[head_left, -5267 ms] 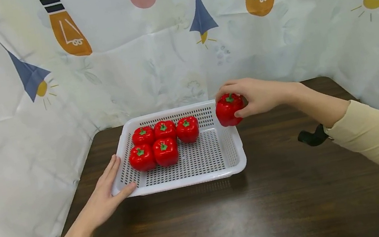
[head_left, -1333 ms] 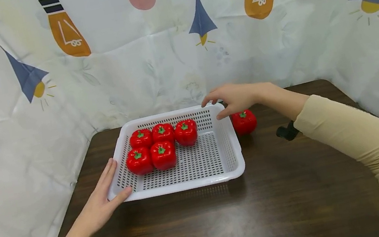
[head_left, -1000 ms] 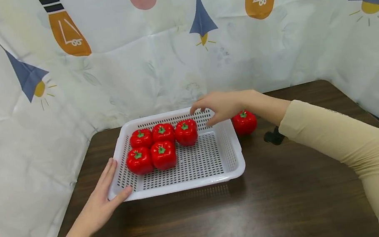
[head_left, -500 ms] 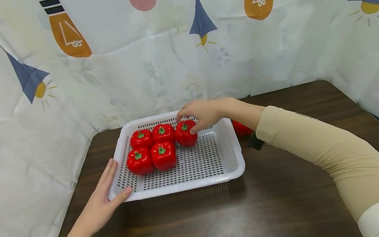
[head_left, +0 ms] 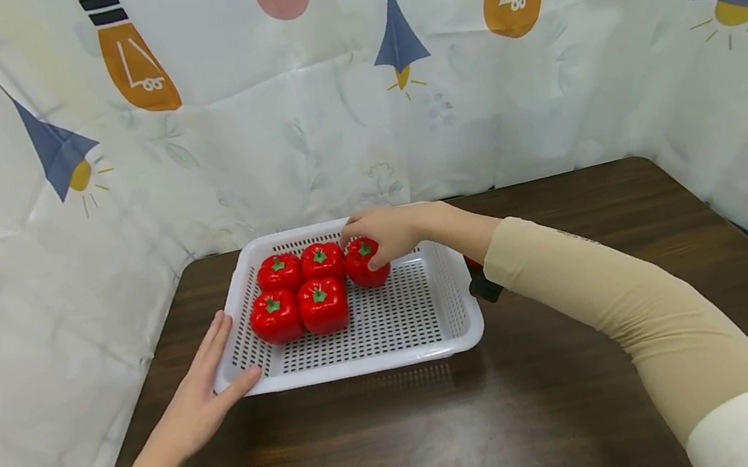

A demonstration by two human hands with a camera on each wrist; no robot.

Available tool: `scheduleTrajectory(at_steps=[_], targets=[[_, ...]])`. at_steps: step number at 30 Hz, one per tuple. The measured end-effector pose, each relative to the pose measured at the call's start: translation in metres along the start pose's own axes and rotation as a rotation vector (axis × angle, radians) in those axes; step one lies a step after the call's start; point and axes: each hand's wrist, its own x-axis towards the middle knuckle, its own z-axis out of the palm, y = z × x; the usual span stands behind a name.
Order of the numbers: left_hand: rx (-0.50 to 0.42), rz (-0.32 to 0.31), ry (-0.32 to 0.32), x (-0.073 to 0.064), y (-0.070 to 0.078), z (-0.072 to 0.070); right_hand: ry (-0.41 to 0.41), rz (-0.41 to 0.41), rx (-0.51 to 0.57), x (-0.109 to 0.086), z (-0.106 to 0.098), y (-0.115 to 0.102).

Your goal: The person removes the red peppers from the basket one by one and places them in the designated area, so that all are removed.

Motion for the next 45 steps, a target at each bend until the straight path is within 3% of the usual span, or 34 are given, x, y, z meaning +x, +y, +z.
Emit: scheduleTrajectory(at_steps=[6,17,28,45], targets=[[0.000,0.005,0.005,-0.001,0.001,-0.001,-0.016,0.022,0.051,0.002,-0.004,0.003],[0.007,0.005,0.003,-0.001,-0.001,0.000,-0.146,0.054,-0.050,0.009,-0.005,-0.002],[0.006,0.010,0.005,-0.001,0.000,0.000,-0.195,0.042,-0.087,0.010,0.000,-0.005],[-0.015,0.005,0.002,0.000,0.001,0.000,-0.191,-0.018,-0.038,-0.024,-0.021,0.000]])
